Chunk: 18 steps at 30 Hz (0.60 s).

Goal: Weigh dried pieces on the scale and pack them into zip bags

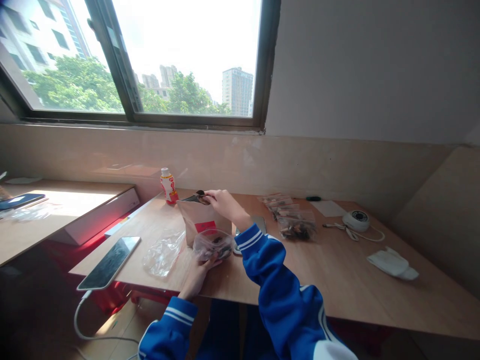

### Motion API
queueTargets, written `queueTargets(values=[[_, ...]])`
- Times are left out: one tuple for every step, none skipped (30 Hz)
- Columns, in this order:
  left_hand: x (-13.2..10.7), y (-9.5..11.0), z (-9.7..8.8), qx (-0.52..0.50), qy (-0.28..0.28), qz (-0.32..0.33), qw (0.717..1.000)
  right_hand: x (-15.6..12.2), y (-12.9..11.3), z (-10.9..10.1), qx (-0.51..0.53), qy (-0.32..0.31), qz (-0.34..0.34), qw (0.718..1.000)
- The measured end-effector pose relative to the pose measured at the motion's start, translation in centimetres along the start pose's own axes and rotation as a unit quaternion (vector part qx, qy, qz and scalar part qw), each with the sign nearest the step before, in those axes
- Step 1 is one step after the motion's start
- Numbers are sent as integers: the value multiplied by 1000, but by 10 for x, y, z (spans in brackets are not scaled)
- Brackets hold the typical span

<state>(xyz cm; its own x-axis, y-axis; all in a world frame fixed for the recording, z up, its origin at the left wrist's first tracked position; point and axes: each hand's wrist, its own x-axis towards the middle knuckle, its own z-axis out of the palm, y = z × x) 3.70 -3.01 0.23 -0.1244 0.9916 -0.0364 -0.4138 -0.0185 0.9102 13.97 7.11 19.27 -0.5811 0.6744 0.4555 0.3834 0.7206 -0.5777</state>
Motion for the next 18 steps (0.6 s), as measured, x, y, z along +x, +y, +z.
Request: queueTargets(values=[[0, 0, 0, 1, 0, -2, 1000, 0, 1, 1, -8, 6, 5, 1000], [0, 0, -1, 2, 0, -3, 1000, 0, 2, 1, -15, 12, 11, 1000], [0, -1, -1, 1, 1, -3, 1000, 0, 2, 1, -21, 18, 16, 999], [1, -2, -2, 0, 1, -4, 1000, -1, 3, 1, -23, 21, 21, 999], [1, -3, -2, -1, 1, -6, 1000, -2, 4, 1, -23, 21, 24, 999], [2, -4, -3, -3, 0, -9, 1000, -3, 5, 1, -20, 19, 23, 999], [2, -5, -3, -6, -1, -12, 1000, -4, 6, 0, -14, 16, 15, 1000], [3, -6, -3, -9, 0, -15, 1000, -4, 7, 0, -7, 10, 6, 1000], [3, -7, -4, -12, 2, -16, 1000, -5, 8, -1, -3, 1, -3, 1000], [3, -7, -3, -13, 3, -16, 1000, -5, 9, -1, -4, -11, -10, 1000], [3, -6, -3, -12, 4, -14, 1000, -6, 10, -1, -8, -24, -14, 1000], [2, -5, -2, -10, 3, -12, 1000, -6, 10, 0, -13, -36, -15, 999], [2, -4, -2, -8, 0, -10, 1000, -6, 11, 0, -18, -46, -15, 999], [1, -3, -1, -6, -4, -9, 1000, -6, 11, 1, -22, -48, -15, 998], [0, -1, 0, -7, -7, -8, 1000, -7, 10, 2, -20, -45, -18, 999], [0, 0, 0, -9, -7, -8, 1000, -9, 8, 2, -12, -33, -23, 999], [-1, 1, 1, -11, -6, -7, 1000, -11, 5, 2, 3, -11, -31, 999], [-1, 2, 2, -13, -4, -7, 1000, -15, 2, 1, 22, 21, -40, 999]])
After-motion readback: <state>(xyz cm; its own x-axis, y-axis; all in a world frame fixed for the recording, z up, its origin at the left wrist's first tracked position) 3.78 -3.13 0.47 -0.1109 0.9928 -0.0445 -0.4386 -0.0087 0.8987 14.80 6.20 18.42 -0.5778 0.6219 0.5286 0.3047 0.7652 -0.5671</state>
